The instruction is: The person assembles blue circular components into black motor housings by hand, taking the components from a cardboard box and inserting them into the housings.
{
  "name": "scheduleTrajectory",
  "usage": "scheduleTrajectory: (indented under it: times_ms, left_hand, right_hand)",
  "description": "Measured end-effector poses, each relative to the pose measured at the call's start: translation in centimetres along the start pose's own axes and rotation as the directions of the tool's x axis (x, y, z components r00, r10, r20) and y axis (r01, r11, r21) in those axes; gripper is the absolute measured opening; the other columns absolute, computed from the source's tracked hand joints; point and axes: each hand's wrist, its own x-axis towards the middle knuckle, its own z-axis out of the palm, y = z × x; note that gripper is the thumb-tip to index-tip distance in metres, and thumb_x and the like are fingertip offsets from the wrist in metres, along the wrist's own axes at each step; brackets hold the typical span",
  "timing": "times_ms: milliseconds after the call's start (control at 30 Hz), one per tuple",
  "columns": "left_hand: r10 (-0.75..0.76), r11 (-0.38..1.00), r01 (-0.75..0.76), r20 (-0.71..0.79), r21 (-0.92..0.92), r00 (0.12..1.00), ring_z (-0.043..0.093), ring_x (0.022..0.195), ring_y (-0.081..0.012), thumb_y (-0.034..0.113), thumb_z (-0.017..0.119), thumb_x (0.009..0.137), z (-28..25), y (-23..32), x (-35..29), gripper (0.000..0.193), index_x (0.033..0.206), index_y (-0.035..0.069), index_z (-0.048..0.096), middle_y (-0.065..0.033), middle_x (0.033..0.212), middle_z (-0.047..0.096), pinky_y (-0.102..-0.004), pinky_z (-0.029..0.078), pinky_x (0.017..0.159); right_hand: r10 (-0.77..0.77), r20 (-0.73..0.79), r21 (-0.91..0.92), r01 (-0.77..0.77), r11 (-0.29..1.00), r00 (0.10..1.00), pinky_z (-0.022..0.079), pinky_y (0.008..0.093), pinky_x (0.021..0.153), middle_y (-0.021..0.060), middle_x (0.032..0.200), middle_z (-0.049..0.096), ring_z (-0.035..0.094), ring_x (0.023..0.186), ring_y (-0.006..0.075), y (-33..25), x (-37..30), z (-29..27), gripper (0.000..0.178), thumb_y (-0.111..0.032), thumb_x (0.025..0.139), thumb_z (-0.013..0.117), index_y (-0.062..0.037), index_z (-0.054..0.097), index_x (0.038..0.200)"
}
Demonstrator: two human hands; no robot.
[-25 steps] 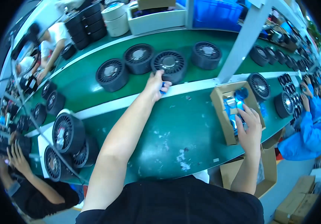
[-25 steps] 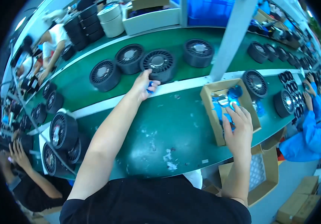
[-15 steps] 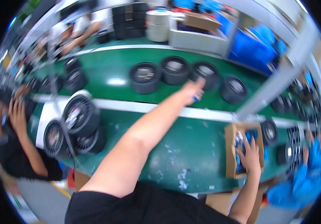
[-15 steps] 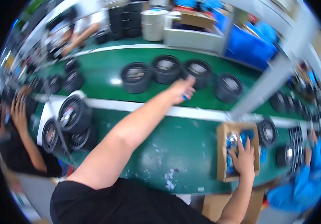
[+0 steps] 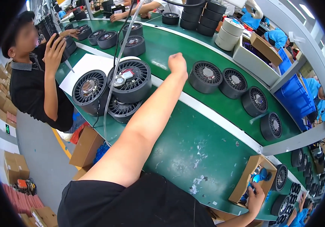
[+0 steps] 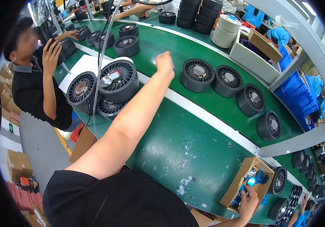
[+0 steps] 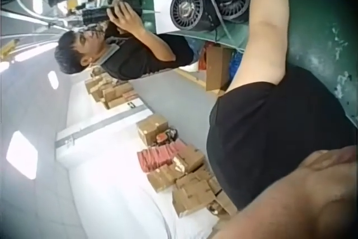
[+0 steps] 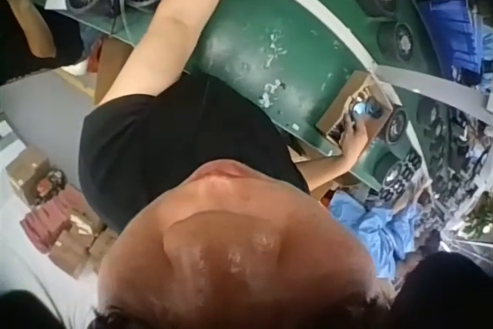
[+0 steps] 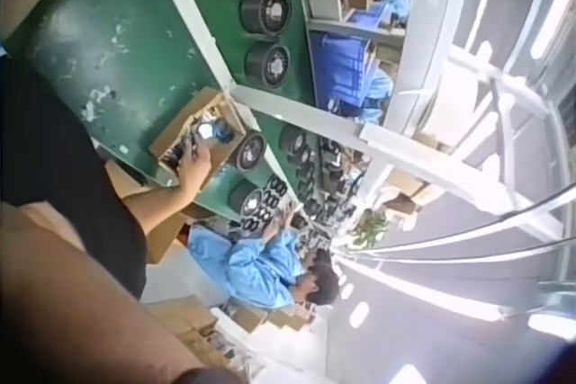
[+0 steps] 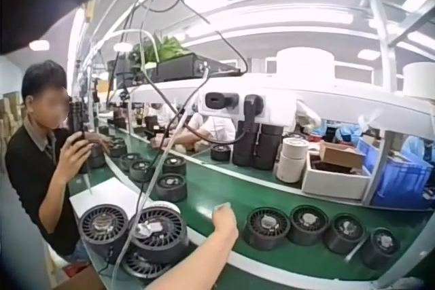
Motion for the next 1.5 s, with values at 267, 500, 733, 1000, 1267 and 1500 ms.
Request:
scheduleTrajectory:
  times_ms: [267, 500, 733, 1000, 1267, 1500]
  left_hand:
    - [0.179, 0.881, -0.230, 0.159, 0.414, 0.971, 0.062, 0.079, -0.0204, 0.019, 0.059, 0.092, -5.5, -5.7, -6.2, 0.021, 0.097, -0.001, 0.061, -0.0126, 0.084, 0.066, -0.0345, 0.049, 0.072]
    - [0.177, 0.822, -0.355, 0.392, 0.445, 0.903, 0.060, 0.061, -0.0185, 0.022, 0.063, 0.091, -6.2, -3.9, -8.0, 0.020, 0.089, 0.002, 0.062, -0.0090, 0.069, 0.063, -0.0341, 0.047, 0.059]
    - [0.136, 0.824, -0.334, 0.412, 0.458, 0.901, 0.059, 0.064, -0.0161, 0.021, 0.062, 0.092, -6.5, -3.4, -8.1, 0.021, 0.087, 0.000, 0.062, -0.0087, 0.072, 0.065, -0.0323, 0.047, 0.061]
    - [0.127, 0.849, -0.309, 0.402, 0.429, 0.907, 0.057, 0.062, -0.0153, 0.021, 0.062, 0.093, -6.4, -4.4, -7.4, 0.022, 0.087, 0.000, 0.062, -0.0074, 0.076, 0.064, -0.0321, 0.046, 0.059]
    - [-0.051, 0.986, 0.099, -0.323, 0.135, 0.945, 0.056, 0.114, -0.0284, 0.035, 0.060, 0.091, -1.7, -2.2, 1.1, 0.065, 0.138, -0.004, 0.035, -0.0243, 0.129, 0.053, -0.0386, 0.047, 0.092]
    - [-0.285, 0.958, 0.210, -0.688, -0.193, 0.668, 0.048, 0.125, -0.0413, 0.064, 0.065, 0.078, -0.3, 0.1, 8.9, 0.103, 0.141, -0.010, 0.029, -0.0294, 0.142, 0.040, -0.0436, 0.036, 0.109]
  right_hand:
    - [0.186, -0.093, 0.107, -0.176, 0.979, 0.978, 0.049, 0.0311, 0.086, 0.0136, 0.102, 0.070, 0.064, 0.096, 0.0209, 0.4, -0.1, 1.1, 0.033, 0.001, 0.086, 0.060, 0.0056, 0.062, 0.119]
    - [-0.091, -0.284, -0.107, 0.063, 0.992, 0.954, 0.049, 0.0313, 0.084, 0.0139, 0.101, 0.070, 0.065, 0.091, 0.0228, 4.9, 0.2, 2.2, 0.034, 0.002, 0.087, 0.059, 0.0055, 0.061, 0.120]
    - [0.029, -0.263, -0.050, -0.043, 0.998, 0.964, 0.038, 0.0410, 0.104, 0.0216, 0.133, 0.056, 0.054, 0.120, 0.0330, 0.9, -0.4, 0.3, 0.037, -0.004, 0.084, 0.064, -0.0022, 0.065, 0.120]
    - [-0.047, -0.222, -0.266, -0.014, 0.964, 0.974, 0.043, 0.0377, 0.099, 0.0202, 0.127, 0.060, 0.057, 0.116, 0.0345, -2.5, -0.9, 0.4, 0.032, -0.011, 0.085, 0.067, 0.0013, 0.066, 0.115]
    - [0.109, -0.211, -0.105, -0.134, 0.985, 0.971, 0.049, 0.0334, 0.086, 0.0167, 0.104, 0.070, 0.065, 0.095, 0.0237, 1.8, 0.0, 1.0, 0.029, -0.004, 0.091, 0.058, 0.0065, 0.063, 0.118]
    - [0.028, -0.286, -0.022, -0.036, 0.999, 0.958, 0.048, 0.0332, 0.087, 0.0172, 0.106, 0.069, 0.065, 0.096, 0.0232, 1.0, -0.1, 2.1, 0.028, -0.009, 0.095, 0.055, 0.0072, 0.063, 0.116]
